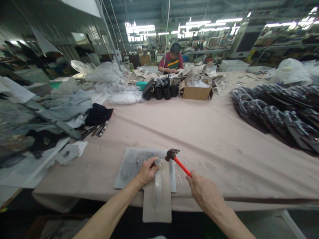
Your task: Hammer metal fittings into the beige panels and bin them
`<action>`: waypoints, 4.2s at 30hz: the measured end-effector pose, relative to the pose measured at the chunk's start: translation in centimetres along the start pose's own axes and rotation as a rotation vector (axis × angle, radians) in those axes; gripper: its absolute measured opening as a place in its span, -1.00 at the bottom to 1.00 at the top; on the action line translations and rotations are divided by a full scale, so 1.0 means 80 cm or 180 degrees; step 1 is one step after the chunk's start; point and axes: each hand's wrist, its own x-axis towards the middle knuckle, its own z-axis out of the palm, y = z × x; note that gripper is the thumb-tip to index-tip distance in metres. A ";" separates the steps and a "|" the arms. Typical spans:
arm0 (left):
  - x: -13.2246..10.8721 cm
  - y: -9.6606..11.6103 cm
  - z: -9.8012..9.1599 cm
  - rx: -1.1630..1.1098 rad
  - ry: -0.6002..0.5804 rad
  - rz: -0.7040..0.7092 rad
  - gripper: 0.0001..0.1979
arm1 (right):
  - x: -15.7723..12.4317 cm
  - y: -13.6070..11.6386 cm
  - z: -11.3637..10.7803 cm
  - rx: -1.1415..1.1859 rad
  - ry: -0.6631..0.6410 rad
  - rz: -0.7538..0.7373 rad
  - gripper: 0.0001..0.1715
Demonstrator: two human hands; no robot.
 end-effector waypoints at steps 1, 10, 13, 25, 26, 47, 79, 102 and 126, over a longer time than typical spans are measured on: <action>0.000 0.000 0.000 -0.0019 0.0001 0.0012 -0.80 | 0.004 0.010 0.009 0.0080 -0.0075 0.0153 -0.69; 0.001 0.000 0.001 -0.0253 0.0110 -0.0191 -0.77 | 0.020 -0.012 0.049 -0.0341 0.1142 -0.0752 -0.49; 0.004 0.000 0.006 -0.0541 0.0187 -0.0309 -0.78 | 0.014 -0.076 0.053 -0.0192 0.0719 -0.2105 -0.40; 0.028 0.049 -0.052 -0.1279 0.1876 -0.0328 -0.69 | 0.015 -0.134 0.027 -0.0511 0.0456 -0.0753 -0.80; 0.026 0.053 -0.054 -0.1282 0.1802 -0.0292 -0.69 | 0.014 -0.131 0.025 -0.0387 0.0356 -0.0618 -0.76; 0.024 0.002 0.010 -0.1455 0.0363 -0.0760 -0.77 | 0.009 -0.089 0.062 0.0801 0.0736 0.0100 -0.50; 0.019 0.007 0.006 0.0034 -0.0151 0.0098 -0.89 | 0.007 -0.044 -0.019 0.1642 0.1080 0.0041 -0.68; 0.017 0.005 0.010 -0.0078 -0.0132 0.0021 -0.72 | 0.008 -0.039 -0.023 0.0391 -0.0101 -0.0198 -0.77; 0.025 -0.004 0.009 -0.1293 0.0809 -0.0896 -0.71 | -0.010 -0.156 0.074 0.1168 -0.0246 -0.0038 -0.39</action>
